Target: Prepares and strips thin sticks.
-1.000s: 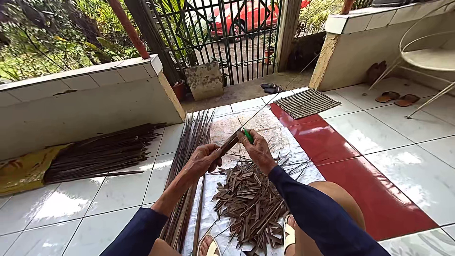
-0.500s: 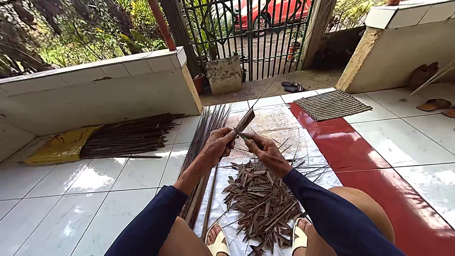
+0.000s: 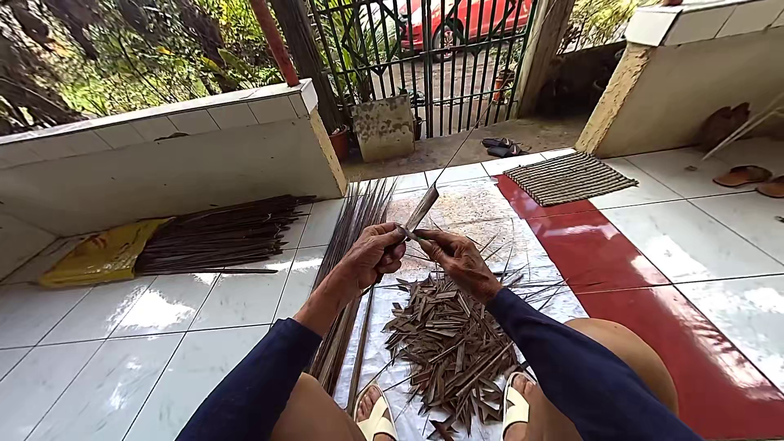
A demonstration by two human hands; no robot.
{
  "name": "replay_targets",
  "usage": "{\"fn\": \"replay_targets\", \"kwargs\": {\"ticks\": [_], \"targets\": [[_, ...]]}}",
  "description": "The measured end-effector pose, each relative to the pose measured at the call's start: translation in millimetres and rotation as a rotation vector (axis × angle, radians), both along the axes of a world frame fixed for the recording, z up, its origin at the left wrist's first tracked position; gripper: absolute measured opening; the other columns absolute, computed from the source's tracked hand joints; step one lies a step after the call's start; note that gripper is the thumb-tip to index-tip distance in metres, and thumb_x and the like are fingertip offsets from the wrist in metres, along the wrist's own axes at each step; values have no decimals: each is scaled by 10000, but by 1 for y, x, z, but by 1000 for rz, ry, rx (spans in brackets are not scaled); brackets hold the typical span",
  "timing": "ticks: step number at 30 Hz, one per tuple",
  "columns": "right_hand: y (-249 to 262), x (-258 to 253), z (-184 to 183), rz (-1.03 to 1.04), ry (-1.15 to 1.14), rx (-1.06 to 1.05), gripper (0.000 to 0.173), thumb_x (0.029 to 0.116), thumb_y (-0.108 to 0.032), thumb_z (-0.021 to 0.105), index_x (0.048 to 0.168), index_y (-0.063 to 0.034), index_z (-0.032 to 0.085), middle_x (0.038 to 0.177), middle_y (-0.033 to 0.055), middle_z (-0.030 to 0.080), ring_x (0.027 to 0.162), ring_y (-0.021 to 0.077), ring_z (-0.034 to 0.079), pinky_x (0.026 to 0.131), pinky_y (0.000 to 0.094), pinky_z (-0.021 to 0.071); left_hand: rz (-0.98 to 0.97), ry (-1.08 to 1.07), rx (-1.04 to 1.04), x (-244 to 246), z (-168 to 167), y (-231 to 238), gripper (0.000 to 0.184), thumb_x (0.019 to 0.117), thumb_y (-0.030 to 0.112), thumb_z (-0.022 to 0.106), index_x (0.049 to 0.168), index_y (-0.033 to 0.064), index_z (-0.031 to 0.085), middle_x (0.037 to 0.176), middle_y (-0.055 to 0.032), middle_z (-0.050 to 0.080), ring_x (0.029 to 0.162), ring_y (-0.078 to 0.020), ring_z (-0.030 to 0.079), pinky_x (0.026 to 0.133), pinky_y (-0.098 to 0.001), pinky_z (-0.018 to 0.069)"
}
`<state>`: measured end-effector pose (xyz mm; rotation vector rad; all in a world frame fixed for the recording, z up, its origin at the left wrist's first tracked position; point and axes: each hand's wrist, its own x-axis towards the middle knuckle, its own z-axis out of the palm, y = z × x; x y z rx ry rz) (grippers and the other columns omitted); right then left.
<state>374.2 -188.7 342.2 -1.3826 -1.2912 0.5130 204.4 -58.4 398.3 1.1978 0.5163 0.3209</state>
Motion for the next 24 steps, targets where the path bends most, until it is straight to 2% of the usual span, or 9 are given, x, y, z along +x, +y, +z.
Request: {"fn": "replay_targets", "kwargs": {"ticks": [3, 13, 17, 20, 24], "targets": [[-1, 0, 2, -21, -3, -6, 282, 1043, -318, 618, 1282, -225, 733, 987, -44, 741, 735, 38, 620, 709, 244, 521, -43, -8, -21, -2, 0, 1, 223, 1098, 178, 466, 976, 59, 610, 623, 13, 464, 437, -33, 384, 402, -154, 332], [1, 0, -2, -84, -72, -20, 290, 1036, -362, 622, 1276, -249, 740, 1104, -72, 750, 829, 29, 664, 779, 266, 549, -77, -1, -26, -4, 0, 1, 238, 1096, 196, 473, 948, 66, 605, 612, 18, 445, 428, -32, 366, 394, -153, 317], [2, -1, -4, -127, -100, -26, 293, 1030, -372, 629, 1278, -262, 740, 1094, -69, 754, 847, 33, 671, 797, 291, 555, -67, 18, -13, -4, 0, 1, 237, 1094, 207, 486, 959, 61, 616, 614, 13, 453, 429, -33, 370, 392, -156, 317], [3, -1, -5, -189, -126, -45, 298, 1026, -409, 624, 1270, -285, 741, 1047, -53, 752, 841, 65, 669, 797, 354, 551, -70, 43, 2, -3, 0, -1, 232, 1091, 193, 492, 984, 38, 627, 603, 10, 447, 424, -34, 375, 386, -156, 315], [4, -1, -8, -267, -209, -56, 308, 1018, -470, 610, 1266, -340, 736, 1039, -80, 740, 869, 78, 673, 800, 404, 555, -46, 87, 25, -2, 2, -4, 229, 1086, 188, 501, 1006, 22, 637, 606, 5, 460, 423, -33, 374, 384, -157, 310]]}}
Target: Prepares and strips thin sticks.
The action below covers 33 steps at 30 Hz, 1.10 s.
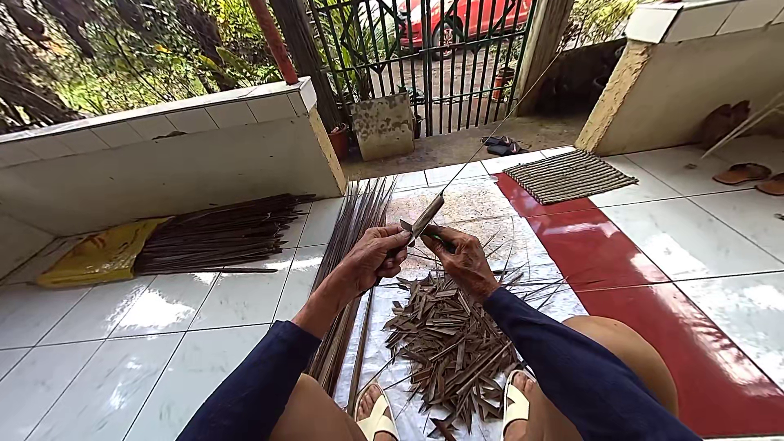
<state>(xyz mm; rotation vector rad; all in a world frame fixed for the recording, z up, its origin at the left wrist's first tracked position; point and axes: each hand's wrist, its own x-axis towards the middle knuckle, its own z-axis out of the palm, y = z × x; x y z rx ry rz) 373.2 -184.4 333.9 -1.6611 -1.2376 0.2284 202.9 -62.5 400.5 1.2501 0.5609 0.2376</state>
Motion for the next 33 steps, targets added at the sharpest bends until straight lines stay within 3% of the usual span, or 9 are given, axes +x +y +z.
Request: {"fn": "replay_targets", "kwargs": {"ticks": [4, 11, 13, 15, 19, 23, 29, 33], "targets": [[0, -5, -3, -96, -86, -14, 324, 1013, -499, 599, 1254, -337, 743, 977, -58, 716, 845, 117, 663, 756, 443, 548, 24, 33, 28, 2, 1, -3, 225, 1084, 198, 514, 1025, 22, 641, 619, -9, 485, 426, -37, 382, 381, -162, 312], [3, 2, 1, -191, -92, -16, 305, 1012, -445, 627, 1177, -231, 769, 997, -7, 732, 880, 180, 690, 771, 497, 555, -6, 74, 89, -1, 3, -4, 230, 1086, 202, 520, 1054, 10, 644, 644, -28, 523, 435, -43, 409, 389, -163, 332], [4, 12, 4, -231, -59, -1, 325, 1024, -434, 616, 1209, -206, 755, 1015, 30, 738, 899, 213, 696, 785, 529, 552, -24, 82, 106, -3, 3, -3, 229, 1086, 204, 521, 1056, 14, 645, 642, -34, 530, 435, -47, 412, 392, -166, 334], [4, 25, 6, -266, -11, 30, 326, 1042, -403, 597, 1294, -244, 729, 1079, 27, 748, 936, 211, 703, 816, 529, 554, -36, 86, 108, -3, 2, -3, 232, 1085, 208, 527, 1057, 14, 652, 635, -36, 528, 436, -50, 414, 393, -169, 337], [2, 49, 9, -375, 19, 94, 326, 1053, -408, 564, 1298, -267, 727, 1064, 27, 758, 912, 204, 705, 822, 519, 549, -55, 109, 113, -8, 1, 1, 227, 1081, 202, 535, 1061, 12, 657, 631, -39, 534, 433, -52, 418, 391, -171, 340], [-4, 42, 10, -175, 101, 141, 307, 1048, -377, 589, 1290, -246, 726, 866, 9, 713, 672, 133, 613, 648, 397, 524, -41, 85, 65, -9, 0, 3, 255, 1097, 223, 490, 1051, 25, 644, 639, -20, 512, 435, -47, 401, 389, -167, 332], [-6, 11, 4, 133, 128, 72, 282, 1025, -347, 640, 1281, -273, 733, 913, -40, 725, 672, 76, 601, 651, 320, 523, -50, 49, -80, -3, 6, 2, 346, 1124, 295, 371, 908, 92, 550, 619, 33, 425, 415, -37, 361, 375, -164, 323], [-7, 10, 4, 238, 246, 68, 287, 1033, -320, 634, 1292, -237, 726, 874, -29, 709, 666, 65, 579, 648, 262, 495, -190, -82, -218, -4, 2, 2, 366, 1126, 292, 310, 925, 96, 545, 615, 38, 420, 407, -36, 356, 371, -160, 323]]}}
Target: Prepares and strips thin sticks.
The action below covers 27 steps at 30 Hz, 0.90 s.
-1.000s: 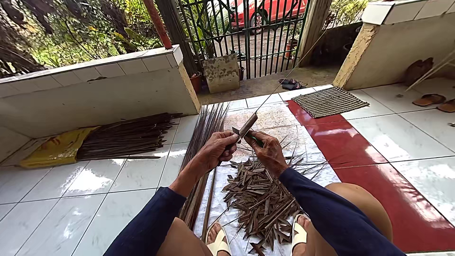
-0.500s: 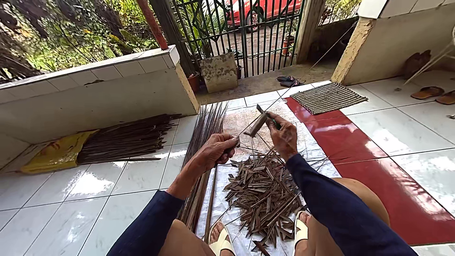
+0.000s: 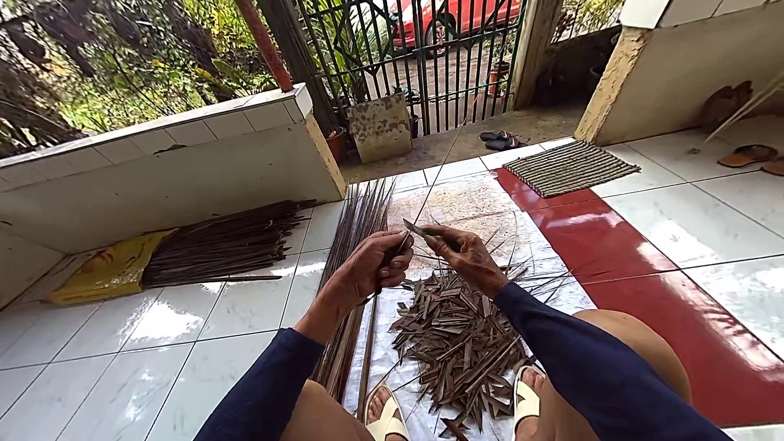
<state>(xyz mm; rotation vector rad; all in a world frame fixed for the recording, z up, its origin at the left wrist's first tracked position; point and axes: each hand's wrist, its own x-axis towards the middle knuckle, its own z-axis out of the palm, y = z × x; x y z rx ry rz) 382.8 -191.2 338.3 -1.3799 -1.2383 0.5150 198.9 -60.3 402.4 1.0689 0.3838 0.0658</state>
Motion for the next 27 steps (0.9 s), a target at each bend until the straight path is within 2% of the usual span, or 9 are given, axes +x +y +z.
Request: {"fn": "replay_targets", "kwargs": {"ticks": [3, 5, 8, 12, 15, 18, 22, 25, 27], "targets": [[0, -3, 3, -54, -35, 36, 272, 1030, -319, 640, 1275, -253, 737, 964, -52, 736, 701, 51, 607, 674, 264, 517, -50, -57, -85, 1, -2, -1, 378, 1124, 287, 277, 924, 104, 540, 597, 43, 416, 392, -27, 348, 359, -151, 307], [0, -4, 4, -126, -102, 62, 270, 1027, -330, 644, 1274, -274, 738, 1077, -79, 747, 793, 36, 656, 741, 277, 556, -75, -77, -110, 1, -4, -1, 377, 1121, 272, 268, 920, 102, 538, 598, 38, 418, 392, -28, 354, 358, -149, 310], [2, 2, 6, -179, -128, 91, 293, 1035, -332, 630, 1302, -252, 721, 1136, -68, 741, 871, 43, 680, 791, 299, 574, -115, -69, -103, 2, -5, -2, 382, 1123, 277, 258, 918, 103, 530, 595, 39, 407, 394, -36, 360, 362, -155, 317], [5, 13, 9, -191, -65, 97, 289, 1038, -335, 625, 1295, -252, 727, 1091, -61, 755, 857, 40, 686, 797, 292, 574, -148, -67, -88, 3, -8, -2, 369, 1121, 282, 283, 913, 104, 531, 600, 35, 402, 399, -38, 353, 363, -158, 310], [9, 19, 9, -266, -46, 102, 284, 1036, -353, 627, 1283, -265, 734, 984, -38, 744, 719, 65, 623, 684, 311, 522, -159, -52, -66, 2, -10, -2, 363, 1116, 283, 290, 913, 110, 537, 598, 36, 405, 399, -38, 351, 365, -160, 302], [12, 30, 10, -335, 4, 95, 295, 1038, -378, 615, 1289, -272, 730, 987, -33, 748, 736, 79, 635, 709, 328, 530, -159, -30, -52, 2, -12, -6, 360, 1117, 278, 293, 917, 111, 542, 605, 36, 407, 407, -41, 342, 369, -165, 291], [11, 49, 11, -524, 62, 142, 331, 1055, -382, 573, 1312, -225, 711, 809, 26, 659, 613, 147, 538, 597, 374, 473, -168, 11, -4, 0, -15, -5, 341, 1113, 264, 313, 915, 107, 542, 607, 34, 407, 400, -46, 336, 356, -172, 291], [0, 58, 17, -476, 74, 161, 329, 1063, -354, 573, 1323, -198, 703, 793, 17, 634, 602, 126, 508, 582, 316, 446, -51, 56, 107, 3, -16, -11, 362, 1124, 274, 317, 924, 88, 555, 628, 15, 447, 417, -57, 362, 370, -181, 313], [-6, 50, 18, -380, 31, 101, 312, 1058, -338, 583, 1307, -203, 714, 791, 20, 655, 610, 132, 538, 586, 336, 467, 64, 104, 234, 5, -17, -12, 362, 1132, 296, 331, 960, 75, 559, 653, -6, 486, 439, -71, 405, 392, -192, 352]]}}
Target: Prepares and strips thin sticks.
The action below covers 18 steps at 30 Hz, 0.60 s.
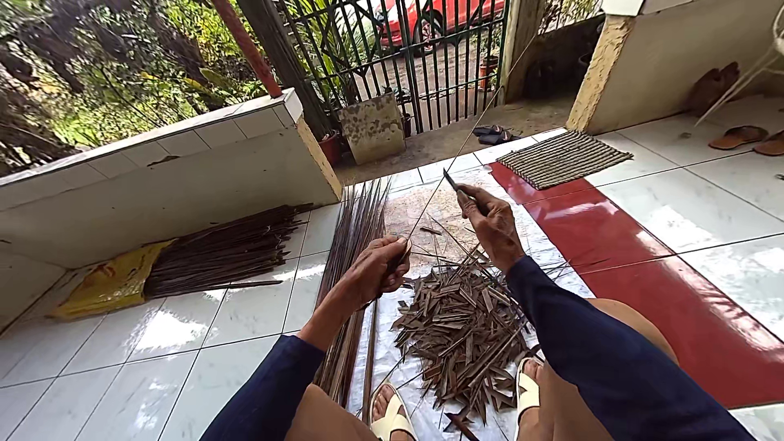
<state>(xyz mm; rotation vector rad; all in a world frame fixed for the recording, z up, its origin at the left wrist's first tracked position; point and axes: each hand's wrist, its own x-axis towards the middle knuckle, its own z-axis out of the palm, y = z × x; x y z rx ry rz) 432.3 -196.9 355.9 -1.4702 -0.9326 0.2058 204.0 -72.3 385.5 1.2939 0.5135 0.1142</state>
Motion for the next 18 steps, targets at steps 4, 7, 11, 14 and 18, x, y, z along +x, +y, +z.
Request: {"fn": "replay_targets", "kwargs": {"ticks": [4, 7, 11, 14, 18], "targets": [[-3, -28, -9, 183, -125, -153, 293, 1045, -370, 596, 1280, -258, 731, 749, -8, 649, 569, 124, 533, 552, 366, 472, 111, 55, 196, 3, -3, 3, 332, 1127, 334, 402, 1045, 63, 576, 669, -44, 539, 443, -90, 465, 395, -199, 396], [-3, -41, -15, 221, -168, -226, 281, 1031, -396, 617, 1262, -292, 738, 759, -24, 655, 576, 114, 538, 570, 363, 487, 99, 63, 275, 7, -2, 1, 321, 1123, 330, 425, 1070, 59, 589, 660, -58, 540, 443, -103, 470, 392, -204, 396], [-1, -48, -19, 195, -216, -270, 280, 1026, -428, 615, 1248, -315, 743, 923, -51, 730, 729, 100, 635, 700, 393, 540, 83, 49, 364, 9, -3, 0, 315, 1120, 314, 441, 1076, 53, 611, 660, -74, 548, 443, -118, 478, 394, -216, 406], [0, -51, -20, 129, -272, -276, 292, 1028, -449, 599, 1248, -323, 744, 1020, -65, 750, 845, 103, 681, 780, 433, 558, 92, 47, 451, 10, -3, -1, 326, 1121, 311, 439, 1044, 49, 617, 650, -85, 559, 437, -125, 476, 400, -224, 400], [1, -56, -20, 44, -292, -277, 307, 1029, -471, 584, 1257, -337, 740, 1026, -64, 749, 890, 113, 688, 809, 450, 554, 99, 51, 552, 11, -1, -1, 331, 1119, 317, 450, 1022, 50, 620, 643, -93, 568, 442, -138, 485, 407, -233, 398]]}}
